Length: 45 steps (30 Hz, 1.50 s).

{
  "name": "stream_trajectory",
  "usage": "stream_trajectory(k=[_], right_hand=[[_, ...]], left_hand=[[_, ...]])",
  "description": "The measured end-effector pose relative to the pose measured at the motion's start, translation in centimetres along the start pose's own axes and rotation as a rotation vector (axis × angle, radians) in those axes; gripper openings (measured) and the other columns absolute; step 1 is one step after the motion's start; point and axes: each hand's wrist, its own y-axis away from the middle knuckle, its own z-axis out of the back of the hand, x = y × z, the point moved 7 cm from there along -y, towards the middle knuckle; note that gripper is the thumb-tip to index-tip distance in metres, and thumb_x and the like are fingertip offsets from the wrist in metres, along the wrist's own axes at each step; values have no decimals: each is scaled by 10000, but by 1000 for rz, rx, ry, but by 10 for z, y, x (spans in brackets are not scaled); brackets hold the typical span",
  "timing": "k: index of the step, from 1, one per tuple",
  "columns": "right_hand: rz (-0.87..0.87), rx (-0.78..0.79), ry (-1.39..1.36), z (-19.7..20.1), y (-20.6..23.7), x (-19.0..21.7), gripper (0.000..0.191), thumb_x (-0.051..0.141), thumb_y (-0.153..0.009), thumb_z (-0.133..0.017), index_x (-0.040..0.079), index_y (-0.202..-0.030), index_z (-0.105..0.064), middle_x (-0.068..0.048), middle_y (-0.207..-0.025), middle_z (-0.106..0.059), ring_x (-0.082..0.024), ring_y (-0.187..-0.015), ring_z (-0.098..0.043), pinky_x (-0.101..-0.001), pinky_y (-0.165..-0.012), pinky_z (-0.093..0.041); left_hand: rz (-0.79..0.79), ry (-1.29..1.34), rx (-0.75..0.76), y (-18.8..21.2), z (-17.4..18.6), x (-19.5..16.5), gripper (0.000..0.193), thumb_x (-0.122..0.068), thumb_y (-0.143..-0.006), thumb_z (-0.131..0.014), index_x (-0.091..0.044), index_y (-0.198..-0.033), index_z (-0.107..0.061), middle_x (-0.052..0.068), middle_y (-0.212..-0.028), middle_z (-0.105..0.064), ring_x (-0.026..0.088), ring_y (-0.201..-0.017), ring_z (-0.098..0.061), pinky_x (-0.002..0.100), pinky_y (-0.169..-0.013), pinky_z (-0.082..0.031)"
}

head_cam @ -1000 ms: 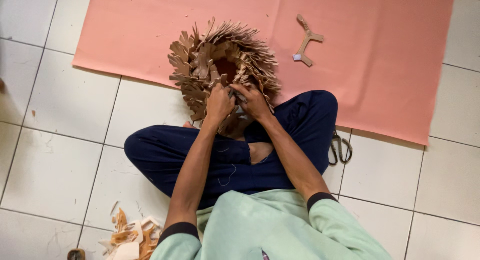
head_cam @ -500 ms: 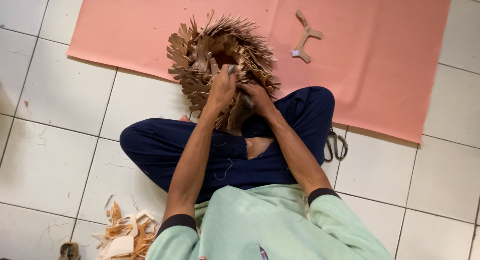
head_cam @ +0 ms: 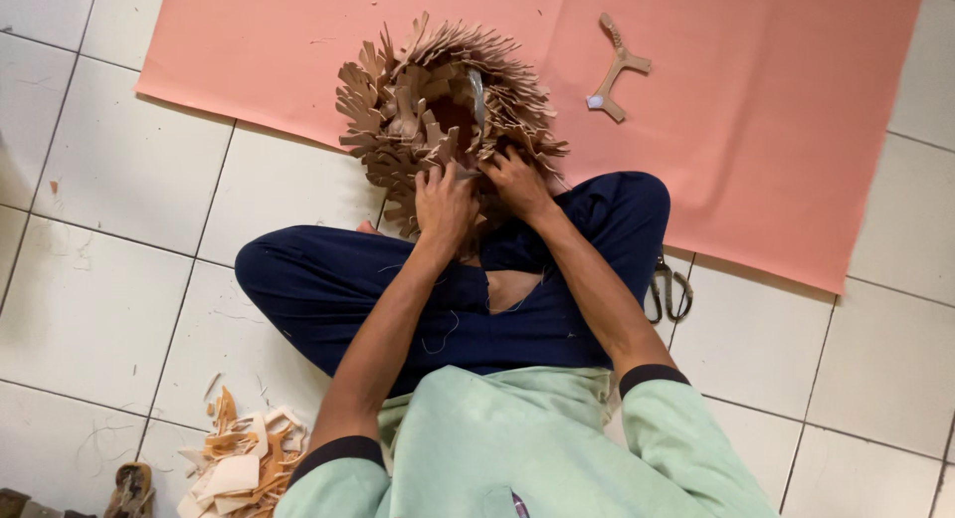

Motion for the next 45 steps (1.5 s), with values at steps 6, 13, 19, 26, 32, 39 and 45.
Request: stream_trajectory(k=[6, 13, 19, 26, 32, 39, 45], right_hand=[[85, -152, -33, 8, 5, 11, 468, -28, -777, -579, 79, -1216, -702, -183, -1304, -606, -461, -1189, -554, -470, -1011, -529], [118, -45, 0, 4, 8, 11, 296, 35, -858, -639, 90, -1133, -735, -117, -1095, -707, -391, -1055, -640, -451, -876, -568], [-63, 49, -178, 10, -11, -7, 362, 210, -866, -730, 204, -1227, -740, -153, -841, -720, -361, -777, -692, -484, -687, -545], [-197, 189, -426, 18, -26, -12, 258, 315, -931, -708, 162, -1138, -704, -101, -937, -760, -332, -890, -715, -482, -730, -539], [-214, 142, -377, 17, -23, -16, 285, 250, -934, -682, 99, -1175, -669, -173, -954, -733, -404, -900, -677, -512, -743, -521], [-141, 36, -439, 21, -24, -15, 298, 205, -910, -675, 65, -1173, -680, -173, -1007, -744, -397, -908, -697, -483, -764, -543], [-210, 88, -483, 19, -20, -18, 281, 201, -933, -677, 59, -1176, -694, -175, -974, -746, -376, -886, -712, -451, -762, -549]], left_hand=[[-29, -165, 102, -4, -2, 0, 439, -363, -765, -747, -65, -1085, -705, 119, -1076, -643, 330, -1112, -557, 562, -1051, -369], [64, -73, -14, -2, -1, 0, 248, -243, -858, -709, -86, -1047, -672, 100, -1101, -617, 305, -1129, -545, 521, -1041, -410], [44, -81, -194, 13, 15, -13, 316, -187, -875, -686, -117, -1182, -707, 121, -1294, -606, 326, -1284, -502, 584, -1118, -354], [216, 138, -263, 16, 28, -26, 380, -337, -777, -767, -64, -1040, -739, 209, -1433, -543, 372, -1313, -464, 647, -1121, -295], [144, 33, -259, 2, 20, -26, 250, -267, -827, -794, -106, -1012, -743, 74, -1380, -602, 302, -1280, -542, 681, -1098, -331], [67, 97, -286, 5, 13, -22, 417, -254, -750, -759, -41, -1106, -724, 119, -1321, -629, 303, -1212, -577, 672, -1033, -372], [16, 79, -341, 3, 26, -25, 245, -231, -826, -764, -90, -1013, -692, 71, -1357, -621, 302, -1327, -545, 635, -1090, -374]])
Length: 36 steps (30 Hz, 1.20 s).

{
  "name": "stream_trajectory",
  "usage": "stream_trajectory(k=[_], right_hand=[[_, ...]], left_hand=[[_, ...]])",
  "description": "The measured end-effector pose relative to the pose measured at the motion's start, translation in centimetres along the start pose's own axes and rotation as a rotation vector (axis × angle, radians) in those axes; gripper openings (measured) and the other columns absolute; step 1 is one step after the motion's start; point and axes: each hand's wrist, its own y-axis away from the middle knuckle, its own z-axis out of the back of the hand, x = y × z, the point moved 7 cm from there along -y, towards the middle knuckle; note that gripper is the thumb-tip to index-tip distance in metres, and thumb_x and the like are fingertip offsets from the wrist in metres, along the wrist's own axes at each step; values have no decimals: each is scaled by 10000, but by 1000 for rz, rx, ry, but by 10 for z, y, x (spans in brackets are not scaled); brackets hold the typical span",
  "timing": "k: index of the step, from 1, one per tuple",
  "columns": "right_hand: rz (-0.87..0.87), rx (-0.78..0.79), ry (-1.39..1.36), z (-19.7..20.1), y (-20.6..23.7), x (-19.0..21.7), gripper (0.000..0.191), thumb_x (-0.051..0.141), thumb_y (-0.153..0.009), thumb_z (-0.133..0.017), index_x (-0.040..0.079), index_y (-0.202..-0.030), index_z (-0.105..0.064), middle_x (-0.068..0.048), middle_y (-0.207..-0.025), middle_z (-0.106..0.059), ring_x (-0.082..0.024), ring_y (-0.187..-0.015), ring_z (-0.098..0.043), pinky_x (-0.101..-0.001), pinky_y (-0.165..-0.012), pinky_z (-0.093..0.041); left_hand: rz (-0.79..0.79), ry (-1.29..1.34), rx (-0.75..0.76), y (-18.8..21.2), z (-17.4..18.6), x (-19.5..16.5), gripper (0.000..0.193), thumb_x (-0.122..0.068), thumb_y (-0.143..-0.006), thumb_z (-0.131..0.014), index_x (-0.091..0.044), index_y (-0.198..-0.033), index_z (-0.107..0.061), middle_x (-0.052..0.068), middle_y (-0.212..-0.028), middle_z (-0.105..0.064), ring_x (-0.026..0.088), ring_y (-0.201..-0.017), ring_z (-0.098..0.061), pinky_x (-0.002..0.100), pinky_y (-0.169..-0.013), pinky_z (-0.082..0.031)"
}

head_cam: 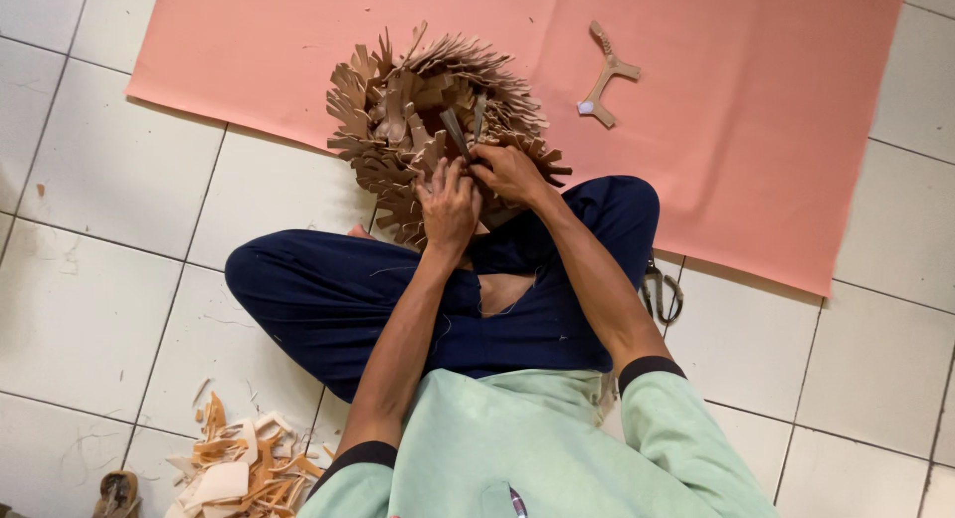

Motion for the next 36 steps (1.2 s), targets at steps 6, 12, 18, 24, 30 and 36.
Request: stream_trajectory(k=[6, 12, 18, 24, 30, 36], right_hand=[[104, -109, -166, 3, 9, 7, 198, 157, -926, -712, 44, -1083, -755, -129, -1018, -778, -252, -902, -768, -357, -807, -585], [-50, -185, -332, 1, 20, -11, 217, 194, -921, -738, 56, -1086, -772, -98, -976, -795, -149, -824, -767, -295, -750, -597], [-262, -348, -316, 6, 49, -35, 186, 197, -925, -780, 21, -983, -791, -120, -807, -774, -201, -705, -706, -334, -685, -548], [434, -482, 549, 8, 68, 20, 255, 53, -829, -754, 44, -1084, -752, -75, -1029, -700, -285, -906, -715, -354, -773, -581], [118, -578, 51, 15, 61, -4, 168, 123, -931, -771, 5, -1016, -687, -119, -966, -635, -303, -817, -665, -402, -709, -555], [-264, -337, -552, -6, 62, -39, 287, 240, -1037, -733, -39, -973, -741, -139, -900, -699, -145, -729, -632, -327, -682, -512]], left_hand=[[148, 142, 268, -6, -8, 4, 339, -219, -806, -708, 24, -1040, -681, 147, -1097, -616, 318, -1212, -545, 576, -997, -407], [-64, 152, 26, 4, 12, -11, 129, -119, -933, -691, -102, -1034, -614, 49, -996, -660, 257, -1171, -650, 519, -1089, -424], [120, 435, 155, -1, 2, 4, 242, -88, -898, -728, -69, -1055, -544, 161, -919, -672, 369, -958, -651, 465, -907, -500], [153, 715, 272, -3, -2, 2, 458, -68, -903, -753, -34, -1238, -443, 205, -894, -686, 433, -835, -690, 506, -693, -518], [223, 689, 416, -6, 4, -5, 575, 9, -869, -662, 30, -1395, -430, 221, -815, -694, 411, -759, -700, 486, -695, -528], [388, 807, 773, -12, 25, -13, 318, -122, -957, -660, 29, -1221, -568, 105, -705, -736, 166, -563, -702, 302, -569, -557]])
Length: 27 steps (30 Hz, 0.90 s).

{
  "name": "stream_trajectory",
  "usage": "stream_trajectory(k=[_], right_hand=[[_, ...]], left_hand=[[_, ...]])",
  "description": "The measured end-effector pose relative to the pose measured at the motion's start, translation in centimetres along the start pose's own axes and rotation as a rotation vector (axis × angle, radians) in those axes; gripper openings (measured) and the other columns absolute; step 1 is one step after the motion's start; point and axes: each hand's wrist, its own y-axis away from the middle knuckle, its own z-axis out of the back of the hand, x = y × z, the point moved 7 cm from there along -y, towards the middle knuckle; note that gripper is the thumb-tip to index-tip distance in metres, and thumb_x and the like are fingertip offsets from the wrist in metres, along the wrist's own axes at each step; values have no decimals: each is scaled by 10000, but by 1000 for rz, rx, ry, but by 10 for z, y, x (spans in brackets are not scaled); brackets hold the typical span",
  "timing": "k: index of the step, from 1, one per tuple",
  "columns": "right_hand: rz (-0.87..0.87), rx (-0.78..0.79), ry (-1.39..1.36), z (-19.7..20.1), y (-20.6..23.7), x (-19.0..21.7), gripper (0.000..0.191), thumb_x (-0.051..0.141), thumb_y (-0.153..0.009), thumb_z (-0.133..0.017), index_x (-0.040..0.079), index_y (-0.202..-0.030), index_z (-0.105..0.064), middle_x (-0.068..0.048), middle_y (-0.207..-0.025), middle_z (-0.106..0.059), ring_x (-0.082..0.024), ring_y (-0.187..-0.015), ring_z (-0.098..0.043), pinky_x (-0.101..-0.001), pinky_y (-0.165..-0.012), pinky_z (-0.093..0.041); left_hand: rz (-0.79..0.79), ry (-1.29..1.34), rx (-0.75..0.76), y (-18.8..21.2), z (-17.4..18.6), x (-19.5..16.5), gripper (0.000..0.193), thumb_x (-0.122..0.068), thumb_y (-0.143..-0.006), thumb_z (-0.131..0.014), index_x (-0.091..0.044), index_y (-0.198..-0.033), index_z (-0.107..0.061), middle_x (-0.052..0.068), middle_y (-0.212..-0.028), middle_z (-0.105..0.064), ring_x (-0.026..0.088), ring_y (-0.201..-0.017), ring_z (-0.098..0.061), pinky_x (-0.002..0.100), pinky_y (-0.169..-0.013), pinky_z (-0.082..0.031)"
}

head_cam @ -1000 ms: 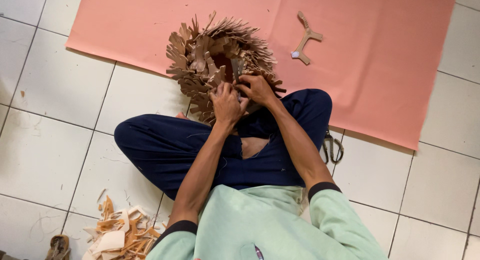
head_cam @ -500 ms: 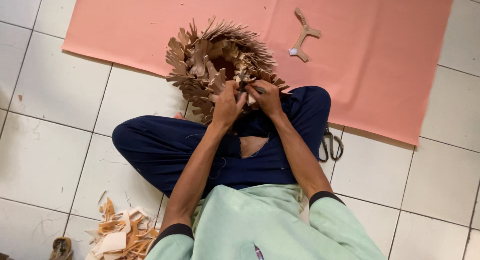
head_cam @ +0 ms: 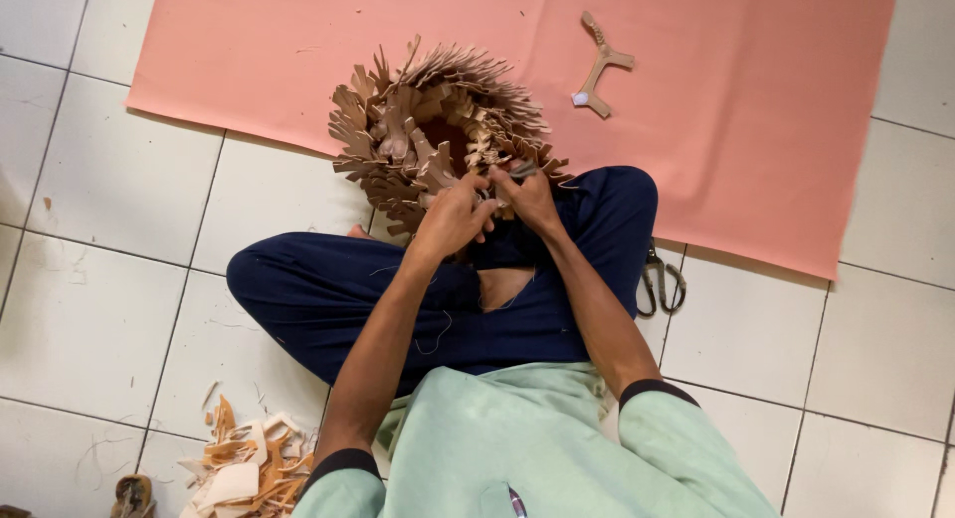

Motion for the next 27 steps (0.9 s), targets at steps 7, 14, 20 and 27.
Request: stream_trajectory(k=[7, 14, 20, 27], right_hand=[[227, 255, -190, -11, 23, 29, 359, 287, -1117, -615, -56, -1122, -721, -76, -1276, -593, -96, -940, -621, -263, -808, -533], [-7, 95, -188, -4, 18, 27, 287, 264, -1054, -640, -12, -1016, -710, -13, -907, -617, -64, -718, -571, -239, -648, -487], [12, 19, -124, -6, 20, 30, 257, 264, -1031, -664, 13, -1044, -720, 26, -782, -630, -57, -697, -532, -237, -623, -458], [70, -55, 94, 4, 18, 30, 277, 258, -975, -738, -17, -946, -762, -51, -719, -699, -90, -630, -594, -275, -577, -488]], left_hand=[[-78, 245, -16, -57, 22, -5, 262, -190, -1012, -645, 19, -1144, -558, 109, -815, -758, 157, -708, -726, 293, -620, -580], [93, 627, -366, -35, 19, 53, 379, -327, -1087, -470, -5, -1280, -422, 122, -1049, -771, 206, -891, -775, 318, -761, -653], [-300, 14, -372, -6, -3, 29, 457, -87, -950, -661, -1, -1309, -392, 184, -1130, -735, 350, -1018, -727, 445, -851, -588], [-722, -592, -518, 7, -8, -3, 227, -29, -968, -658, -51, -1159, -538, 134, -1038, -667, 309, -1205, -660, 480, -1118, -462]])
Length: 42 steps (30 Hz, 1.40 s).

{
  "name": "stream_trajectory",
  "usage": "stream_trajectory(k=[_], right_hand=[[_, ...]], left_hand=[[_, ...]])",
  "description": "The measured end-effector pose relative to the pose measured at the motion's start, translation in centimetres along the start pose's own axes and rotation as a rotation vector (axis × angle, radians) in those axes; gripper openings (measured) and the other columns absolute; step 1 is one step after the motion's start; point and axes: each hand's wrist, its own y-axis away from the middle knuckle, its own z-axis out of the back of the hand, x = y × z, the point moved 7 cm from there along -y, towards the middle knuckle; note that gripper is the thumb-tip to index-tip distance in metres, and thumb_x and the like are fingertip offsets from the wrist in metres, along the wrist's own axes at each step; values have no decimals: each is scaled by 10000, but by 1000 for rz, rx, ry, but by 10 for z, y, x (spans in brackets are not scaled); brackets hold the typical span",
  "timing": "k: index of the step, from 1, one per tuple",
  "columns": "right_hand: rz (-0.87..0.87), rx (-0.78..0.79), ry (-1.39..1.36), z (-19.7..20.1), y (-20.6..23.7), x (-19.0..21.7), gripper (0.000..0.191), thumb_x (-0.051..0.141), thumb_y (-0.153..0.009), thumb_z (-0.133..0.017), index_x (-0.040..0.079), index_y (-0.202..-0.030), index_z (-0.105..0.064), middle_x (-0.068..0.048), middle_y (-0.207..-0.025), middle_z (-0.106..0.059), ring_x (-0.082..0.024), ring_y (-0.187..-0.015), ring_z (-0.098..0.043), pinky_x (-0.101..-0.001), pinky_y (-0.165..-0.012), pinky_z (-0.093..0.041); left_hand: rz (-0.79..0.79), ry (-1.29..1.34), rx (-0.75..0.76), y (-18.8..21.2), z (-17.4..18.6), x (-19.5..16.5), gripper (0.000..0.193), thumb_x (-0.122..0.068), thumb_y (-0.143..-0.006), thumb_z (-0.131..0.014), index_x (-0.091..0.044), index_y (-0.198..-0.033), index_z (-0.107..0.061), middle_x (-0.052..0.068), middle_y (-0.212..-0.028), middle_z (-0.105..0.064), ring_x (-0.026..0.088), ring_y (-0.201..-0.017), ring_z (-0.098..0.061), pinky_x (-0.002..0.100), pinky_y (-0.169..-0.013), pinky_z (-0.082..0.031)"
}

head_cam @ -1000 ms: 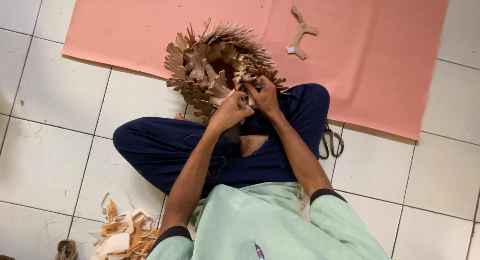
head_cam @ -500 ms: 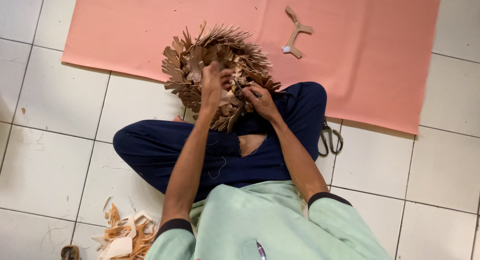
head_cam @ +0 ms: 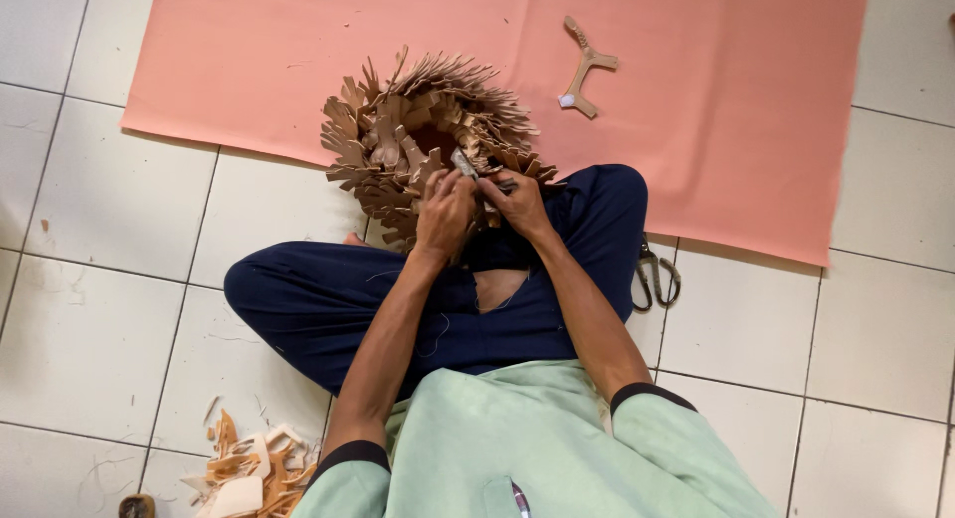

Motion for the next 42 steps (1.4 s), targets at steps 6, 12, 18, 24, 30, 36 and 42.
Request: stream_trajectory(k=[6, 12, 18, 24, 30, 36, 42], right_hand=[[110, 21, 32, 0, -1, 7, 289, 270, -914, -773, 12, -1043, -792, -76, -881, -781, -137, -745, -743, -269, -676, -579], [230, 158, 94, -13, 7, 6, 273, 238, -998, -724, -21, -1061, -782, -110, -996, -678, -157, -888, -665, -294, -774, -525], [-125, 174, -232, -21, -2, -30, 351, 300, -1046, -619, -13, -1164, -724, -13, -934, -736, -66, -814, -624, -255, -739, -529], [-1, 129, -210, -18, -1, -24, 355, 309, -1030, -663, -25, -1124, -739, -36, -978, -763, -69, -853, -655, -249, -778, -544], [-17, 13, -41, -9, 0, -25, 389, 370, -981, -712, -7, -1062, -765, -51, -832, -753, -88, -719, -625, -281, -663, -519], [22, -128, 175, -4, 6, -20, 325, 322, -991, -728, -1, -987, -764, -119, -747, -734, -188, -615, -685, -324, -611, -518], [255, -109, 486, -7, 38, -14, 194, 204, -991, -700, 15, -944, -710, -163, -961, -747, -343, -799, -729, -412, -697, -567]], left_hand=[[9, 328, 156, 7, -6, 10, 291, -31, -960, -620, -12, -1239, -541, 184, -1105, -673, 353, -1100, -655, 457, -1020, -490], [459, 516, 22, 15, -10, 34, 253, -37, -1000, -605, 2, -1239, -534, 187, -1084, -654, 371, -1012, -667, 459, -880, -527], [183, 266, -59, 15, 3, 15, 295, -91, -867, -716, 51, -1123, -679, 208, -1180, -642, 389, -1096, -635, 464, -937, -525], [407, 227, -34, 30, -13, 18, 176, -153, -901, -744, 1, -987, -750, 124, -1092, -725, 324, -1066, -679, 436, -933, -526], [525, 454, 173, 25, -12, 30, 275, -270, -960, -691, -16, -887, -763, 93, -1023, -724, 237, -917, -702, 377, -826, -581], [1285, 1182, -42, 0, -35, 87, 473, -397, -1041, -557, 26, -888, -704, 8, -1101, -765, 150, -822, -635, 316, -768, -618], [1560, 1177, -304, -18, -63, 117, 410, -349, -1057, -499, 17, -905, -606, 154, -1023, -722, 236, -893, -741, 419, -703, -689]])
